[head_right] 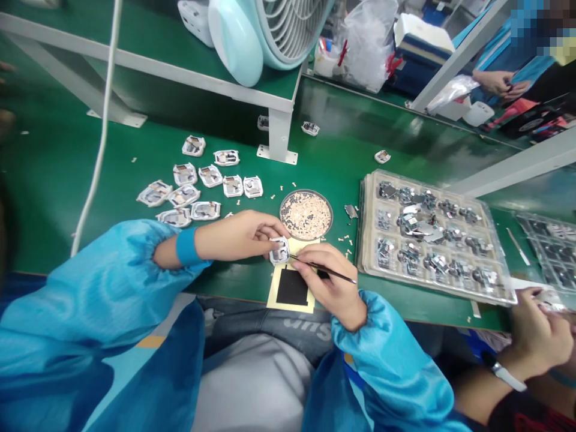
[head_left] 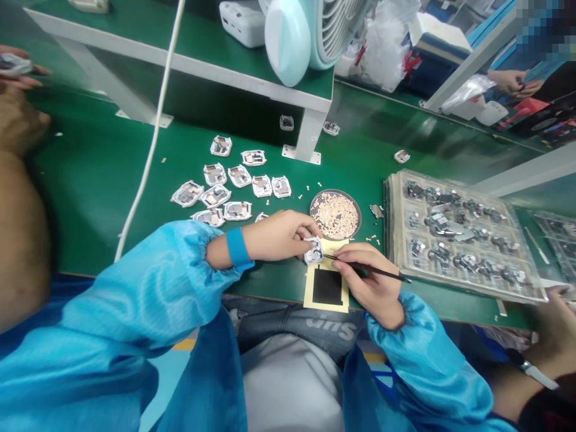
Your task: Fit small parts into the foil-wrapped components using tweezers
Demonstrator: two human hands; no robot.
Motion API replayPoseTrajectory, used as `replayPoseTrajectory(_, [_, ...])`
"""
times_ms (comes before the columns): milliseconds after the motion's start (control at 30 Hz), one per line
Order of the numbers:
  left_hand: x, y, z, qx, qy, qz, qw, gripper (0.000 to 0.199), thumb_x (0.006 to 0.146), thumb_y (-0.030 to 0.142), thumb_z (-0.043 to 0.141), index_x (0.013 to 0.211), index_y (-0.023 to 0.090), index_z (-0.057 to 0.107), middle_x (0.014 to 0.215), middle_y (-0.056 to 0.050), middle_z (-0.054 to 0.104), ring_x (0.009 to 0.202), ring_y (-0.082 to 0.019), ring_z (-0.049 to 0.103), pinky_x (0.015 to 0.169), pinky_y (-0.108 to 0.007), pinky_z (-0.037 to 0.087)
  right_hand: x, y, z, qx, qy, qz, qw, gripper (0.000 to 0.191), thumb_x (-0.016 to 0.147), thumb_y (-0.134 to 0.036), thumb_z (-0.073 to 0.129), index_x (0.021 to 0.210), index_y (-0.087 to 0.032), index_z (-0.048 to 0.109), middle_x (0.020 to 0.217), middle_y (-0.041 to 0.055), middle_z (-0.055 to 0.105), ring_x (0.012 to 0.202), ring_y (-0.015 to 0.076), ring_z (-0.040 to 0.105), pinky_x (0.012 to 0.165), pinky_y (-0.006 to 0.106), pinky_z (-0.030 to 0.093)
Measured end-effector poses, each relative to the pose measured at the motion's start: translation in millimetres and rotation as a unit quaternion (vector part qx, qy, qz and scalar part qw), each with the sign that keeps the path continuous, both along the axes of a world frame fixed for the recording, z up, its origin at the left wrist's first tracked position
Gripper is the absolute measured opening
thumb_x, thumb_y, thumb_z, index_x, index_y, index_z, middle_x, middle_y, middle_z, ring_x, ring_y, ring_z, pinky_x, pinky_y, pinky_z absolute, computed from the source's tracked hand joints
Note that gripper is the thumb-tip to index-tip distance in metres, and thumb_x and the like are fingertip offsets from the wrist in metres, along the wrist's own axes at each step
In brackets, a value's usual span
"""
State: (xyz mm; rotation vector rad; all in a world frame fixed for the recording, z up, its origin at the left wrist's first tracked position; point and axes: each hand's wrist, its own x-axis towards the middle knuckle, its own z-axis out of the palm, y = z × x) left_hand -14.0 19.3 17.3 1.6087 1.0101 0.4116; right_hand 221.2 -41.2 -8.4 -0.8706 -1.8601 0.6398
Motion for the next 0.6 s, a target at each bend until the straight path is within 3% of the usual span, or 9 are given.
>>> replayPoseTrajectory(267, [-2.3,2.6,-6.9,-0.031,-0.036,-0.018,0.999,0.027,0.083,0.021,0.068,0.108,0.013,0.07,0.089,-0.007,0.078,0.073,-0.016,0.074,0.066,-0.025,0.057,6.0,3.8,-0.3,-0.179,0.098,0.015,0.979,0.008,0.09,-0.015,0.073,0.091,-0.022,0.071,0.093,0.0047,0.077,0.091,0.0194,0.074,0.084,0.037,0.061])
replayPoseTrajectory(367, [-2.5,2.6,-8.0,-0.041,-0.047,-0.02,0.998,0.026,0.084,0.026,0.068,0.107,0.014,0.068,0.086,-0.006,0.077,0.075,-0.018,0.074,0.067,-0.027,0.059,10.1,0.7,0.2,-0.215,0.112,0.022,0.97,0.005,0.089,-0.021,0.076,0.088,-0.021,0.071,0.091,0.0048,0.077,0.09,0.019,0.075,0.084,0.036,0.061])
replayPoseTrajectory(433, [-2.2,2.6,-6.6,-0.047,-0.044,-0.017,0.998,0.026,0.084,0.027,0.069,0.107,0.015,0.068,0.086,-0.006,0.077,0.077,-0.019,0.074,0.07,-0.029,0.06,15.1,-3.9,6.9,-0.217,0.127,0.031,0.967,0.007,0.091,-0.025,0.075,0.09,-0.021,0.07,0.09,0.0049,0.077,0.088,0.0194,0.075,0.081,0.035,0.062])
replayPoseTrajectory(533, [-1.1,2.7,-1.3,-0.054,-0.042,-0.012,0.998,0.029,0.085,0.029,0.069,0.111,0.015,0.067,0.088,-0.006,0.077,0.08,-0.019,0.075,0.073,-0.03,0.061,32.4,-9.8,30.1,-0.178,0.143,0.026,0.973,0.019,0.102,-0.035,0.057,0.094,-0.022,0.068,0.092,0.0061,0.075,0.088,0.0209,0.074,0.081,0.039,0.06])
replayPoseTrajectory(600, [-0.2,2.1,3.1,-0.051,-0.056,0.002,0.997,0.035,0.085,0.029,0.069,0.118,0.016,0.066,0.096,-0.007,0.077,0.085,-0.019,0.075,0.076,-0.029,0.061,51.8,-7.7,50.7,-0.118,0.14,-0.043,0.982,0.031,0.107,-0.039,0.046,0.092,-0.023,0.067,0.087,0.005,0.073,0.084,0.0206,0.072,0.079,0.04,0.059])
